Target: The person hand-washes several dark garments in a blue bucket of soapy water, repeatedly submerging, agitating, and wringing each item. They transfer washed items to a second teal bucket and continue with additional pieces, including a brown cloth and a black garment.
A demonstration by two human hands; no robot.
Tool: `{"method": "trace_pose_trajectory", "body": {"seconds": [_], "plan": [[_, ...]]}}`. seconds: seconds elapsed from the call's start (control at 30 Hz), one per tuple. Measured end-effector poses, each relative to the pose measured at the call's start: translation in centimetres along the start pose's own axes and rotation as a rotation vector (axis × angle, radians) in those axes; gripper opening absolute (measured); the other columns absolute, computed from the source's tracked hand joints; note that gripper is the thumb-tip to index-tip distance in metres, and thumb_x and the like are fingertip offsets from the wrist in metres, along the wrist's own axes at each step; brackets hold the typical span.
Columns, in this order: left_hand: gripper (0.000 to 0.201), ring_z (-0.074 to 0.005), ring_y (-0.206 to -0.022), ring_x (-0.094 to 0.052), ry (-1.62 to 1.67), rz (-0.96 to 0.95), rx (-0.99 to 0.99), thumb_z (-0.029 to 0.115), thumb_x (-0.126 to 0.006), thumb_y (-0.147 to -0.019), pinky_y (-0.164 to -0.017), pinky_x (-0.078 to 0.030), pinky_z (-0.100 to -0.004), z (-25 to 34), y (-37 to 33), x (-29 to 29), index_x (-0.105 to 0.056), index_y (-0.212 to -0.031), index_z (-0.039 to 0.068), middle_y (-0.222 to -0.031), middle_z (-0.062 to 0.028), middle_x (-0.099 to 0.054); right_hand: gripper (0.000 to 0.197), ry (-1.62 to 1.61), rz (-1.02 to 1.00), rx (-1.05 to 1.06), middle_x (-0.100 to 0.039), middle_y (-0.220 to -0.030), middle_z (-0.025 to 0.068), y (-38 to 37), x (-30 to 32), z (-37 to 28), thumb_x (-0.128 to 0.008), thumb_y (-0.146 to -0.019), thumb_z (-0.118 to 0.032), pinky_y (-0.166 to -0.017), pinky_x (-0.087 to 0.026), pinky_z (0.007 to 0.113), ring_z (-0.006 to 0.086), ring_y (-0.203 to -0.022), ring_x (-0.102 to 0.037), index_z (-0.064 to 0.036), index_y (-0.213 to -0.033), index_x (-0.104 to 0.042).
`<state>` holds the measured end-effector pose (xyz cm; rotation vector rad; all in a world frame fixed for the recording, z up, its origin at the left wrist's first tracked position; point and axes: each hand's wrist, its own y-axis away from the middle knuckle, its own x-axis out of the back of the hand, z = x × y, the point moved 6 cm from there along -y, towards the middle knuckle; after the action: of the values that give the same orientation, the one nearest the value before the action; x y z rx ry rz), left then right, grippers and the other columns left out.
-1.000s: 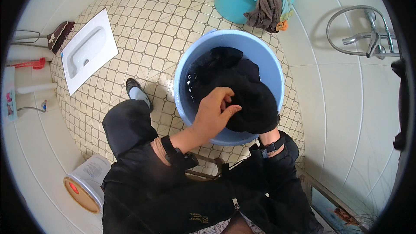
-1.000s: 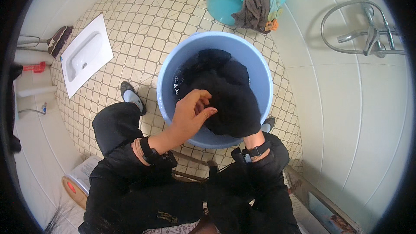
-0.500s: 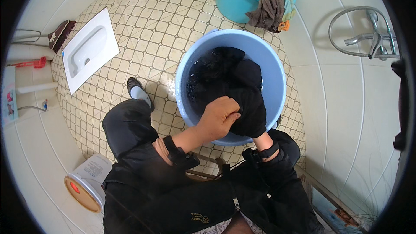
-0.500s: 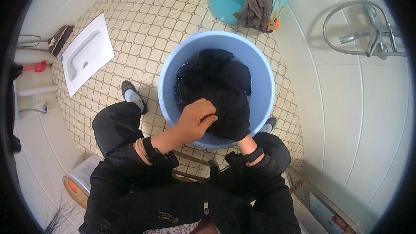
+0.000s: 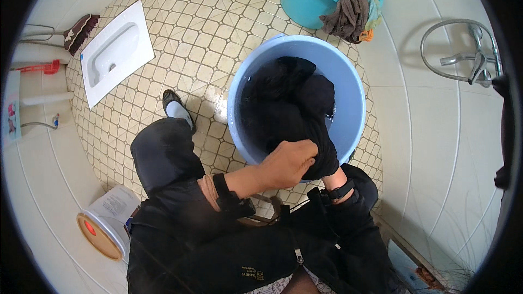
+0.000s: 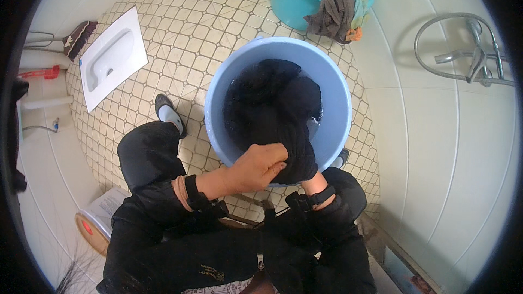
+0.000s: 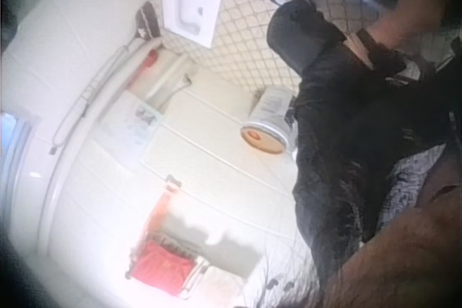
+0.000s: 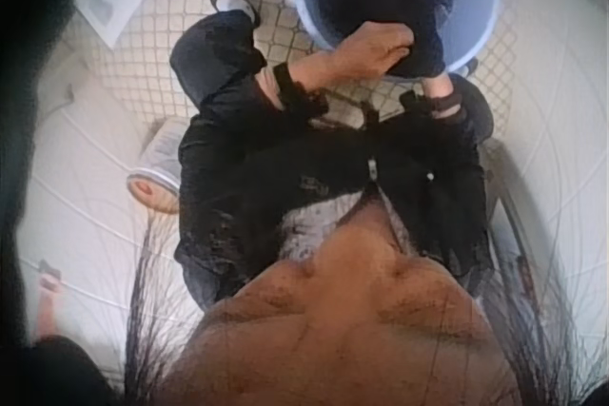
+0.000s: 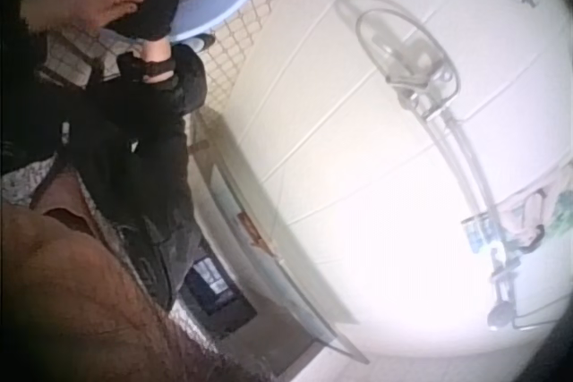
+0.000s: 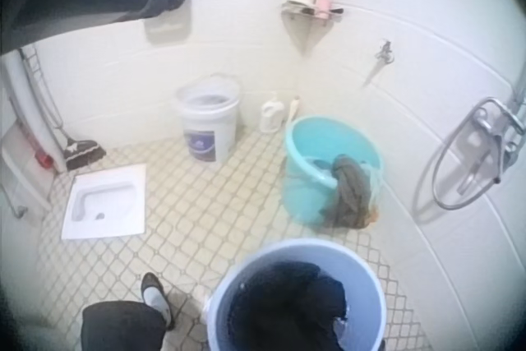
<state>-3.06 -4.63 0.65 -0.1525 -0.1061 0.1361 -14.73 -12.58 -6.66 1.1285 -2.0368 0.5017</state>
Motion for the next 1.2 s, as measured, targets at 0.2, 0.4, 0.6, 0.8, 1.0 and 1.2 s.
{"method": "trace_pose_trajectory", "body": {"seconds": [0.2, 0.4, 0.6, 0.8, 1.0, 1.2], "plan": [[0.014, -0.0359, -0.068, -0.054, 0.055, -0.005, 0.088, 0.003, -0.063, -0.085, -0.057, -0.042, -0.0377, -0.7, -0.1, -0.3, -0.050, -0.083, -0.002, -0.075, -0.0197, -0.051, 0.059, -0.114, -0.074, -0.022, -0.044, -0.143, 0.0134, 0.3, -0.8, 0.2, -0.064, -0.089, -0.021, -0.113, -0.029, 0.037, 0.0285, -0.133, -0.041, -0.0042, -0.141, -0.042], [0.022, -0.0287, -0.064, -0.052, 0.042, 0.210, 0.315, 0.009, -0.070, -0.085, -0.058, -0.043, -0.0341, -1.5, 0.2, 1.0, -0.051, -0.090, -0.001, -0.076, -0.0160, -0.053, 0.061, -0.208, -0.128, -0.028, -0.039, -0.147, 0.0128, -0.2, -0.3, 0.1, -0.063, -0.090, -0.020, -0.114, -0.028, 0.035, 0.0276, -0.136, -0.038, -0.0037, -0.144, -0.038], [0.040, -0.0238, -0.068, -0.059, -0.196, 0.379, 0.273, 0.007, -0.075, -0.080, -0.063, -0.047, -0.0321, -2.9, 0.9, 2.0, -0.052, -0.112, -0.001, -0.097, -0.0173, -0.056, 0.060, -0.408, -0.128, -0.041, -0.042, -0.146, 0.0134, -1.1, -0.2, 0.7, -0.062, -0.092, -0.016, -0.113, -0.030, 0.033, 0.0276, -0.134, -0.040, -0.0028, -0.144, -0.037], [0.027, -0.0376, -0.081, -0.057, -0.182, 0.213, 0.274, 0.008, -0.073, -0.078, -0.073, -0.046, -0.0421, -4.6, 1.1, 1.2, -0.059, -0.098, -0.003, -0.087, -0.0199, -0.059, 0.059, -0.314, -0.094, -0.053, -0.044, -0.144, 0.0131, -0.9, 0.4, 1.4, -0.062, -0.091, -0.016, -0.112, -0.031, 0.033, 0.0276, -0.132, -0.042, -0.0032, -0.143, -0.039], [0.013, -0.0325, -0.087, -0.055, -0.220, -0.086, 0.249, 0.012, -0.064, -0.081, -0.083, -0.039, -0.0423, -5.0, 0.6, -0.1, -0.061, -0.089, 0.002, -0.088, -0.0142, -0.060, 0.058, -0.193, -0.010, -0.052, -0.046, -0.142, 0.0128, -0.8, 1.6, 2.0, -0.063, -0.091, -0.016, -0.111, -0.032, 0.033, 0.0275, -0.131, -0.043, -0.0036, -0.142, -0.040], [0.007, -0.0300, -0.083, -0.054, -0.475, -0.073, 0.050, 0.012, -0.057, -0.084, -0.078, -0.037, -0.0416, -3.5, 0.1, -0.3, -0.056, -0.087, 0.006, -0.084, -0.0111, -0.058, 0.057, -0.054, 0.060, -0.031, -0.048, -0.140, 0.0125, -0.8, 0.6, 2.4, -0.063, -0.090, -0.017, -0.110, -0.033, 0.033, 0.0275, -0.129, -0.045, -0.0039, -0.141, -0.041]]}}
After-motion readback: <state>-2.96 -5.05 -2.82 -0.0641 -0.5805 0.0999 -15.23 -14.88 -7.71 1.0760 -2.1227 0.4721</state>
